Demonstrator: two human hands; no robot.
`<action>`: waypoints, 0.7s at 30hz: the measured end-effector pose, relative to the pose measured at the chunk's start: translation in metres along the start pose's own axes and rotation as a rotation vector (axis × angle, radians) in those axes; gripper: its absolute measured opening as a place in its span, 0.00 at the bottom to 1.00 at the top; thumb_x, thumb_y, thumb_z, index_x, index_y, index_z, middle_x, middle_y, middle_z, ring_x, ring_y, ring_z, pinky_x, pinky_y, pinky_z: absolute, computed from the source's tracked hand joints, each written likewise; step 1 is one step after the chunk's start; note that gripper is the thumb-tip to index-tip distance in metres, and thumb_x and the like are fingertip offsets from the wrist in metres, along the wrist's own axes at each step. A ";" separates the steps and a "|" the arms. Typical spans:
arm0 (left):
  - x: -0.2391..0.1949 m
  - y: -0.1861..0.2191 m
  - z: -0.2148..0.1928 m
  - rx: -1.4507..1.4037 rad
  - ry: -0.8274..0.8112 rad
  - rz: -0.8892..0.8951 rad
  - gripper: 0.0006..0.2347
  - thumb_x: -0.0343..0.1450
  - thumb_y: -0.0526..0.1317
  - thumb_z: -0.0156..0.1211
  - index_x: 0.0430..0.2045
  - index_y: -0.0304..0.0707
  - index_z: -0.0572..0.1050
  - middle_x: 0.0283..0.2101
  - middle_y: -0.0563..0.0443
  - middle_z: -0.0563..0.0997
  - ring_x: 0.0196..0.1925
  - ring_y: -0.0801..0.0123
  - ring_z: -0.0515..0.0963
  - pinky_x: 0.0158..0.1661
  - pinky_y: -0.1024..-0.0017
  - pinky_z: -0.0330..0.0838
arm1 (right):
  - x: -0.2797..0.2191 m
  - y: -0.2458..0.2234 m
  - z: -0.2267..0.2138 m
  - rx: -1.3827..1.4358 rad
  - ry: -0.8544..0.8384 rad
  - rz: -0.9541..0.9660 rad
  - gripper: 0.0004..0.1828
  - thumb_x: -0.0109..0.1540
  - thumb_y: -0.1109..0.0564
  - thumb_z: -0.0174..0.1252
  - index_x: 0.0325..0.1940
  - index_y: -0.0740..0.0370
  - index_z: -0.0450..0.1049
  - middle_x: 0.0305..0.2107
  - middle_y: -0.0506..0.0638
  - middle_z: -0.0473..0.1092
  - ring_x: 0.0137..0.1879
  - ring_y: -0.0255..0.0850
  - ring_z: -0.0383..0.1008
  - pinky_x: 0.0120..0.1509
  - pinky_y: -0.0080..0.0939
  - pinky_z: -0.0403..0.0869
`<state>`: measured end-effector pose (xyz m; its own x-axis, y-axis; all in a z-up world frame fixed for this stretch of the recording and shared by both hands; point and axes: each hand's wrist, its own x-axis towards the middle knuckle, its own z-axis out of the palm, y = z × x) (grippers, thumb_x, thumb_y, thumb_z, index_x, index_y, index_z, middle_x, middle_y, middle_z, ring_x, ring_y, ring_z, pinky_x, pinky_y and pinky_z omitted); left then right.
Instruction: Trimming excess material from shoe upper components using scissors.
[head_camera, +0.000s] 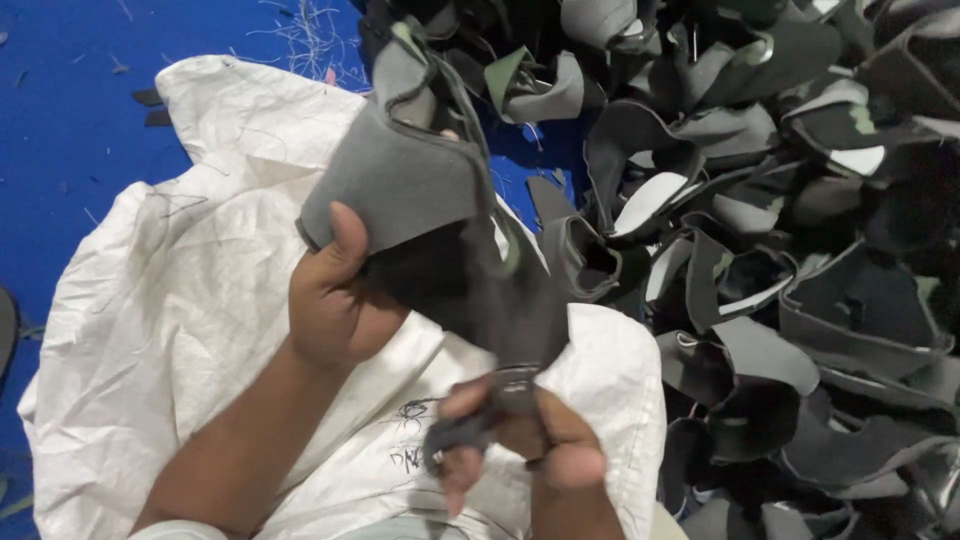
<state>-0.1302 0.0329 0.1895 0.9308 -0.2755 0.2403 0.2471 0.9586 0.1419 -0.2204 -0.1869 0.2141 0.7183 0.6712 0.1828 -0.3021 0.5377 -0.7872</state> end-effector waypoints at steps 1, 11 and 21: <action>0.001 -0.001 0.005 0.004 -0.001 -0.013 0.26 0.81 0.50 0.46 0.69 0.26 0.59 0.66 0.37 0.71 0.71 0.50 0.68 0.70 0.53 0.65 | 0.006 -0.001 0.009 0.002 0.006 -0.012 0.55 0.55 0.25 0.64 0.64 0.75 0.62 0.36 0.64 0.71 0.41 0.56 0.77 0.44 0.59 0.81; -0.001 -0.012 0.010 -0.241 -0.222 -0.044 0.29 0.84 0.48 0.45 0.79 0.39 0.45 0.70 0.41 0.66 0.72 0.50 0.68 0.73 0.48 0.62 | 0.005 0.014 -0.001 -0.015 0.097 0.102 0.60 0.55 0.18 0.58 0.64 0.79 0.63 0.33 0.58 0.71 0.37 0.46 0.73 0.41 0.48 0.75; -0.001 0.003 0.004 -0.187 -0.245 -0.136 0.29 0.84 0.47 0.43 0.81 0.42 0.44 0.69 0.37 0.70 0.72 0.52 0.71 0.74 0.50 0.62 | 0.005 0.023 -0.008 0.036 0.082 -0.073 0.46 0.60 0.26 0.60 0.55 0.76 0.67 0.28 0.51 0.67 0.27 0.35 0.67 0.27 0.36 0.70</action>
<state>-0.1312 0.0356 0.1941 0.7993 -0.3891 0.4580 0.4307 0.9024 0.0150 -0.2192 -0.1755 0.1922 0.7875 0.5865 0.1892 -0.2685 0.6028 -0.7514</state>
